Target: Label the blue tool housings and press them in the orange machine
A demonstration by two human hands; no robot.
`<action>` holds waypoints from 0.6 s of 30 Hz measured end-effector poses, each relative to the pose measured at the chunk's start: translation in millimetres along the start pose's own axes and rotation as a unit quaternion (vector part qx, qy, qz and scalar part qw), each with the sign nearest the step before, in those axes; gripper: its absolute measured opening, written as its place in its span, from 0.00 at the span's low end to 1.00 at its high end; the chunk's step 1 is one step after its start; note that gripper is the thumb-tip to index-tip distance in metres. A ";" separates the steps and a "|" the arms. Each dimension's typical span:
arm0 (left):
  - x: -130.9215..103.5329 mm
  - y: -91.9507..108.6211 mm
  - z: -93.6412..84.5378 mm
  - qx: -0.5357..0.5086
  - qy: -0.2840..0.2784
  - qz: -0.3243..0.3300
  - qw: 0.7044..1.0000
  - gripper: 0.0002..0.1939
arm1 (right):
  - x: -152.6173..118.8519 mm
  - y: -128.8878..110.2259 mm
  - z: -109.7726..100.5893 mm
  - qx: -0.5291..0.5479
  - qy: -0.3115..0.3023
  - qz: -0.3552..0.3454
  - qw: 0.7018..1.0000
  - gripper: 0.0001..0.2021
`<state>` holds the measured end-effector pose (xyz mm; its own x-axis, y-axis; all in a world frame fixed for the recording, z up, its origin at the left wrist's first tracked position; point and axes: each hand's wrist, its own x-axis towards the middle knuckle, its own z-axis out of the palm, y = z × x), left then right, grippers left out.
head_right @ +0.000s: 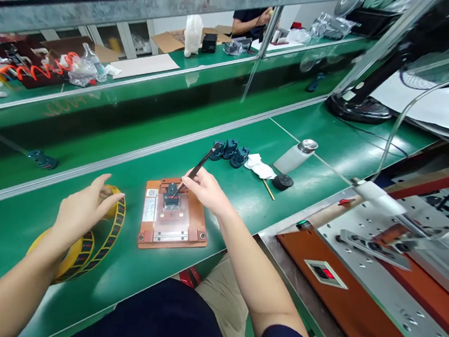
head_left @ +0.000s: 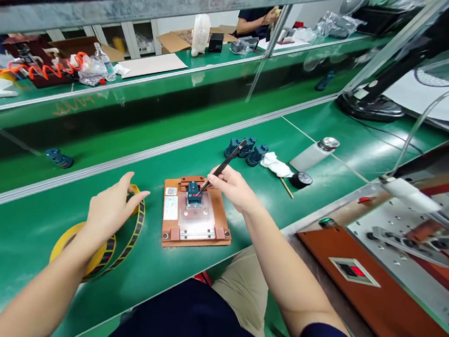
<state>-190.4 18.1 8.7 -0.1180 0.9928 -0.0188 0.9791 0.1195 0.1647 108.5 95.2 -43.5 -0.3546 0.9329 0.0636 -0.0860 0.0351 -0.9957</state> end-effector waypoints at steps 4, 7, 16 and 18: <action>-42.6 32.5 21.2 -0.139 0.096 0.217 0.961 0.18 | -2.0 6.7 2.8 0.011 -0.010 0.007 1.000 0.18; -62.9 54.9 56.9 -0.145 0.085 0.362 0.917 0.22 | -2.7 8.0 4.3 0.013 -0.004 0.002 1.000 0.18; -70.0 66.3 88.0 -0.114 0.097 0.364 0.919 0.25 | -2.4 14.1 1.5 0.003 -0.006 -0.002 1.000 0.17; -70.5 66.0 87.3 -0.118 0.094 0.361 0.920 0.26 | -2.7 13.8 2.1 0.011 -0.006 0.004 1.000 0.18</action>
<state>-102.9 -43.9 -65.2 0.5013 0.7928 0.3467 0.7527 -0.5972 0.2771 106.3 92.4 -57.3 -0.3664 0.9287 0.0570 -0.1034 0.0202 -0.9944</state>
